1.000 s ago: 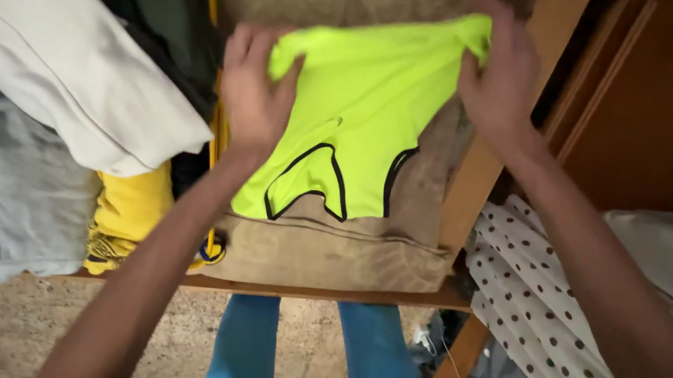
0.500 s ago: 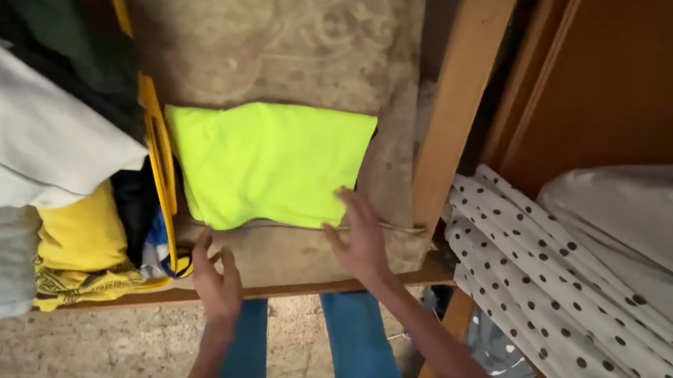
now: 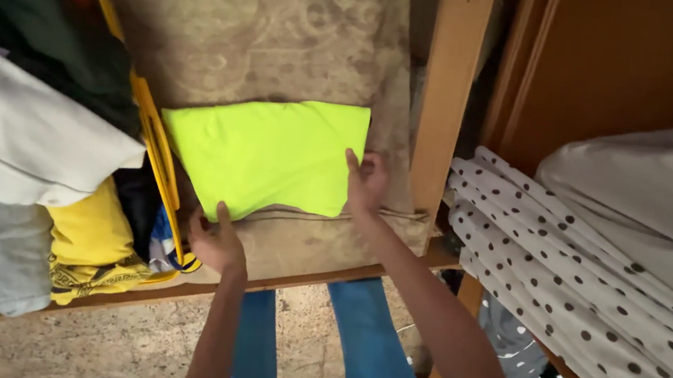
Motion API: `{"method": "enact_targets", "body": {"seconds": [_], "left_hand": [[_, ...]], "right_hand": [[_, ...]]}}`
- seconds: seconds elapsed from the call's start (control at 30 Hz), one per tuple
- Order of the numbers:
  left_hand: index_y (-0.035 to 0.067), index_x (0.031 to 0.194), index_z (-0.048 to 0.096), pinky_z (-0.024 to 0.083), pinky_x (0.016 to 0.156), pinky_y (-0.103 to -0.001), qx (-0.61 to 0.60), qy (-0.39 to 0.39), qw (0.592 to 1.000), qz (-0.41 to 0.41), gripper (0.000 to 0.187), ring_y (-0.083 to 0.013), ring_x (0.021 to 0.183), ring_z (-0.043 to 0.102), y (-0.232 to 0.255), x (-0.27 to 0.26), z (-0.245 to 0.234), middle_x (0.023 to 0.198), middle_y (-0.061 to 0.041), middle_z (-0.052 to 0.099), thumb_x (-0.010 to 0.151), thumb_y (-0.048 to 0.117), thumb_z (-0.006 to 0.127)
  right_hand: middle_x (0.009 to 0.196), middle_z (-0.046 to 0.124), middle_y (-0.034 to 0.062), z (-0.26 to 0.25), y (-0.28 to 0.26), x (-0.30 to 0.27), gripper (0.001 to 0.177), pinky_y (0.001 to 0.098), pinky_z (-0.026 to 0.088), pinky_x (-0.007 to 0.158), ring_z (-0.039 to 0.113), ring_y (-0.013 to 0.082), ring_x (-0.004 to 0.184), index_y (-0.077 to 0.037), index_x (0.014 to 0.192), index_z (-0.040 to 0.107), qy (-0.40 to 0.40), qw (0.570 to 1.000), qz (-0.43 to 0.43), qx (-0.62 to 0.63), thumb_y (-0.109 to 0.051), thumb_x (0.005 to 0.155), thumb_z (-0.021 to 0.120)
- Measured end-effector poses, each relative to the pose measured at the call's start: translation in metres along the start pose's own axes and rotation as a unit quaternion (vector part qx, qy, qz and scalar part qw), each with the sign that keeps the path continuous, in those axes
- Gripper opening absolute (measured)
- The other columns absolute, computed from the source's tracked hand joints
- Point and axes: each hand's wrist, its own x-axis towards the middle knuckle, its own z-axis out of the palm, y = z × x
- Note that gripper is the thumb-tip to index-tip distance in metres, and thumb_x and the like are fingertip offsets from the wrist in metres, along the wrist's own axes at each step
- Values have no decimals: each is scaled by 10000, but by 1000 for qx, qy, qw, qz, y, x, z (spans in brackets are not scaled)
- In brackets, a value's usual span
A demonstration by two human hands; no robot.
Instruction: Folding various items of clothing and packing them into a yellow suitcase in a bedroom.
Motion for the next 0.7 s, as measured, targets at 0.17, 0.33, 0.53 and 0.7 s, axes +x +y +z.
{"method": "enact_targets", "body": {"seconds": [0.17, 0.33, 0.53, 0.7], "left_hand": [[-1, 1272, 638, 538, 694, -324, -221, -162, 958, -86, 512, -178, 825, 625, 8, -18, -27, 1014, -94, 707, 912, 328, 796], [10, 1290, 611, 532, 705, -308, -240, -248, 932, -113, 518, -148, 879, 655, 15, -43, -34, 1040, -75, 724, 908, 310, 790], [19, 1258, 638, 538, 770, -335, -210, -274, 930, -128, 511, -192, 925, 672, 10, -51, -26, 1035, -97, 718, 894, 336, 806], [-54, 1369, 500, 478, 943, -442, -102, -166, 980, -32, 722, -313, 1095, 579, 75, -53, -82, 1320, -226, 542, 868, 322, 858]], "right_hand": [[814, 517, 2, -58, -15, -7, 380, 273, 386, 601, 447, 98, 701, -25, 1026, 578, -91, 995, 31, 23, -360, 999, 757], [891, 668, 39, -112, -75, -19, 268, 233, 491, 682, 601, 81, 789, -12, 1009, 629, -95, 993, 19, 73, -223, 964, 789], [983, 743, 101, -97, -136, -50, 229, 233, 549, 692, 696, 112, 828, -12, 1076, 623, -115, 986, 23, 118, -82, 927, 782], [1015, 723, 89, -27, -160, -100, 336, 264, 571, 703, 701, 144, 868, -8, 1116, 594, -189, 962, 63, 188, -76, 874, 816]]}}
